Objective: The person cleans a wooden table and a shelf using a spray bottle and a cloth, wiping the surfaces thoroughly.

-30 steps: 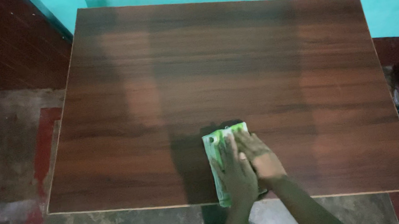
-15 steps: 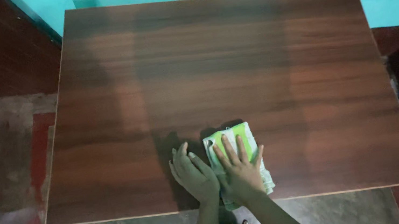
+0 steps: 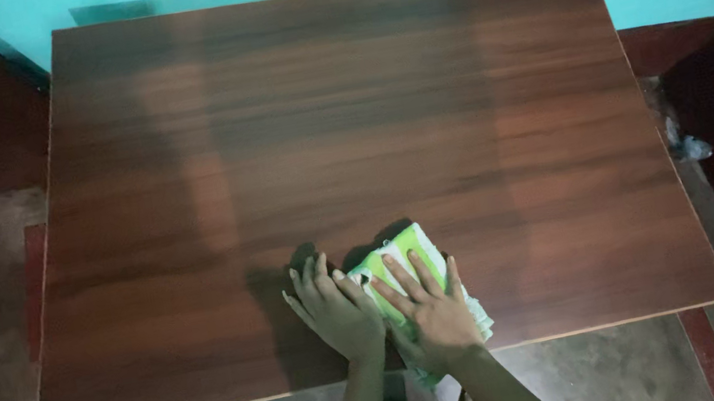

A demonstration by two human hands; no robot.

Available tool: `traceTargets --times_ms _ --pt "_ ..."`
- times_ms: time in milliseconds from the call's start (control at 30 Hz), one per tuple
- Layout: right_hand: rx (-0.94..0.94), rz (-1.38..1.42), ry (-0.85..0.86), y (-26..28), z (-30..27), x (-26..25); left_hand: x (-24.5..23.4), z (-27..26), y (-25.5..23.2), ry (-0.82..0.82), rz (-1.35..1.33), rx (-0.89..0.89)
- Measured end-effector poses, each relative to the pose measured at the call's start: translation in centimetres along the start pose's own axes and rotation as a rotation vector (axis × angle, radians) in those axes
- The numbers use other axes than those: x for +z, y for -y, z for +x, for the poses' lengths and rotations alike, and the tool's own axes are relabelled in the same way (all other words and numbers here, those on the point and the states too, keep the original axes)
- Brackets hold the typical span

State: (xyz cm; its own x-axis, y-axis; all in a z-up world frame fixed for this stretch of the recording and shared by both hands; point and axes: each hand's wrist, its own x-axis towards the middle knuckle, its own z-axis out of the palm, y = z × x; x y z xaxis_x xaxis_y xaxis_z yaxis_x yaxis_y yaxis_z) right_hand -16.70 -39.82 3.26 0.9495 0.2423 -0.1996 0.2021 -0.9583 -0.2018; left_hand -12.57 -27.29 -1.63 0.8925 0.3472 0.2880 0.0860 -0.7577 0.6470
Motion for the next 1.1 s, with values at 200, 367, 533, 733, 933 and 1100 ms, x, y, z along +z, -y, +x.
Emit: traceTargets --times_ms 200,367,533,733,933,1100 --pt "-0.02 0.02 0.088 -3.0 -0.1 0.2 1.2 -1.4 -0.9 0.108 0.116 0.02" --pt "0.012 -0.025 0.079 -4.9 -1.8 -1.1 2.1 -3.0 -2.9 0.073 0.11 0.048" --pt "0.045 -0.017 0.186 -6.6 -1.4 -1.7 3.0 -3.6 -4.7 0.185 0.322 0.116" --pt "0.055 -0.06 0.141 -9.2 -2.2 -2.1 3.6 -4.1 -6.1 0.298 0.342 0.119" --pt "0.06 -0.042 0.042 -12.3 -2.6 -1.2 4.7 -5.0 -6.5 0.264 0.38 0.172" --pt "0.075 -0.019 -0.056 -15.1 -3.5 -0.9 5.0 -5.6 -7.8 0.277 0.372 0.131"
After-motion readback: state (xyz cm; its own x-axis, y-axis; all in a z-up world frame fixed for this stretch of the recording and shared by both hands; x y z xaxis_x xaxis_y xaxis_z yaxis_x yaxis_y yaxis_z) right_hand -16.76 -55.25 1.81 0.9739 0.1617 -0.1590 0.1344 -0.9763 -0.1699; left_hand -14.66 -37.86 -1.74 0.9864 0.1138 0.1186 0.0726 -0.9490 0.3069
